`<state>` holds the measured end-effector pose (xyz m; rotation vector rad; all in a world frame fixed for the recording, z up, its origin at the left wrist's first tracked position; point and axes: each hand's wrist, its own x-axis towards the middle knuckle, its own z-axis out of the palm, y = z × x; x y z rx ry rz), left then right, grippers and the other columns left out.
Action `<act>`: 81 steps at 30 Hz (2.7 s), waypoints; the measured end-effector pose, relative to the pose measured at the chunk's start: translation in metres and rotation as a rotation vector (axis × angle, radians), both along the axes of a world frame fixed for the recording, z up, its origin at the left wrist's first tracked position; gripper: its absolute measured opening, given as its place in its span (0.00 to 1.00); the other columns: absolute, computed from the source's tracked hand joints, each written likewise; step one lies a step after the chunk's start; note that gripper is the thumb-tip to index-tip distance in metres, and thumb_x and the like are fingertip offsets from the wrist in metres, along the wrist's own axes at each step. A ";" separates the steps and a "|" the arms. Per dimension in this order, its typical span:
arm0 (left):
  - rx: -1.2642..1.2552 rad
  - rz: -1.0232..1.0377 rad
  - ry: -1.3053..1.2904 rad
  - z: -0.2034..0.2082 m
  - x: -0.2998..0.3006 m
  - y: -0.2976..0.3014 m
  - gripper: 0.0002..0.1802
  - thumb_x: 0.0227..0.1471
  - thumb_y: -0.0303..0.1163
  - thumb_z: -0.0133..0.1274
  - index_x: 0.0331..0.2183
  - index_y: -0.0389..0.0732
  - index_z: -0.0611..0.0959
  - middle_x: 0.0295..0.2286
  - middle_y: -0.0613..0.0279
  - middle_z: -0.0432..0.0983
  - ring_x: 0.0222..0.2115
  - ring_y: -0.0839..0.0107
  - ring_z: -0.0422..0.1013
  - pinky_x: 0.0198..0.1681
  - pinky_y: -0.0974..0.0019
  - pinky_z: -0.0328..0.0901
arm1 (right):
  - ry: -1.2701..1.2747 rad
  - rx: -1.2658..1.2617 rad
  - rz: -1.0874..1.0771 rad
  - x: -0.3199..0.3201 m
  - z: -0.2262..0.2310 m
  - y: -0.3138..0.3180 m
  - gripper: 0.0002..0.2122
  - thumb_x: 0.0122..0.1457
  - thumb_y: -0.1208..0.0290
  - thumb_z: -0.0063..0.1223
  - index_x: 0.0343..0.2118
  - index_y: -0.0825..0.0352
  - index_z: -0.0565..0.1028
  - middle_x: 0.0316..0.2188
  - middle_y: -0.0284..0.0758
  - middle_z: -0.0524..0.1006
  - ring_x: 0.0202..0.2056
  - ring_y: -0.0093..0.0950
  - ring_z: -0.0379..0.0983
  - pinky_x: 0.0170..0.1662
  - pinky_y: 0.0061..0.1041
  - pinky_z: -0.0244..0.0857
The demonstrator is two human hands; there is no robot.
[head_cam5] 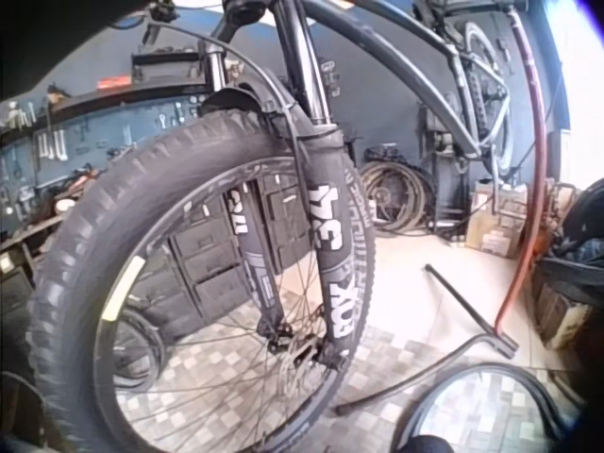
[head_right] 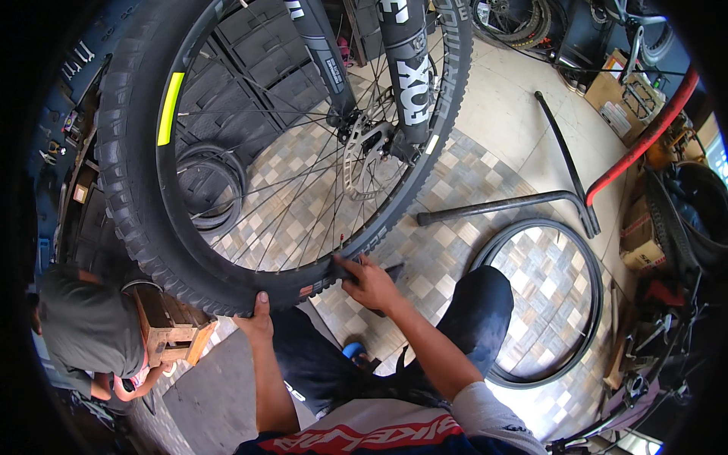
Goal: The person wipes the front tire and fork of a bicycle with a cloth, then wipes the handlebars and crankset. The bicycle is mounted on a repair stand in a workshop.
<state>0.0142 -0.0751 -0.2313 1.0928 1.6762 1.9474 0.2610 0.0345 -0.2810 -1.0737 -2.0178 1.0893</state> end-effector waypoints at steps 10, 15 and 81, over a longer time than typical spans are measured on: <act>-0.025 -0.019 -0.062 -0.008 0.004 0.008 0.32 0.45 0.25 0.67 0.51 0.30 0.73 0.44 0.56 0.76 0.45 0.67 0.72 0.54 0.64 0.65 | 0.368 -0.267 -0.305 -0.012 -0.002 0.028 0.15 0.61 0.68 0.61 0.48 0.64 0.71 0.30 0.37 0.77 0.35 0.27 0.74 0.40 0.29 0.68; -0.027 -0.048 0.002 -0.013 0.005 0.003 0.29 0.46 0.24 0.66 0.50 0.31 0.74 0.44 0.56 0.76 0.45 0.67 0.72 0.54 0.63 0.65 | -0.335 -0.079 -0.082 -0.016 0.004 0.018 0.24 0.56 0.61 0.56 0.58 0.50 0.71 0.46 0.48 0.73 0.39 0.52 0.78 0.43 0.45 0.73; 0.000 0.087 0.010 0.033 0.002 0.025 0.37 0.43 0.19 0.69 0.54 0.32 0.70 0.47 0.55 0.74 0.45 0.68 0.73 0.52 0.64 0.67 | -0.520 -0.008 0.039 0.012 -0.008 0.035 0.43 0.55 0.69 0.52 0.72 0.40 0.44 0.34 0.53 0.81 0.37 0.52 0.80 0.43 0.47 0.74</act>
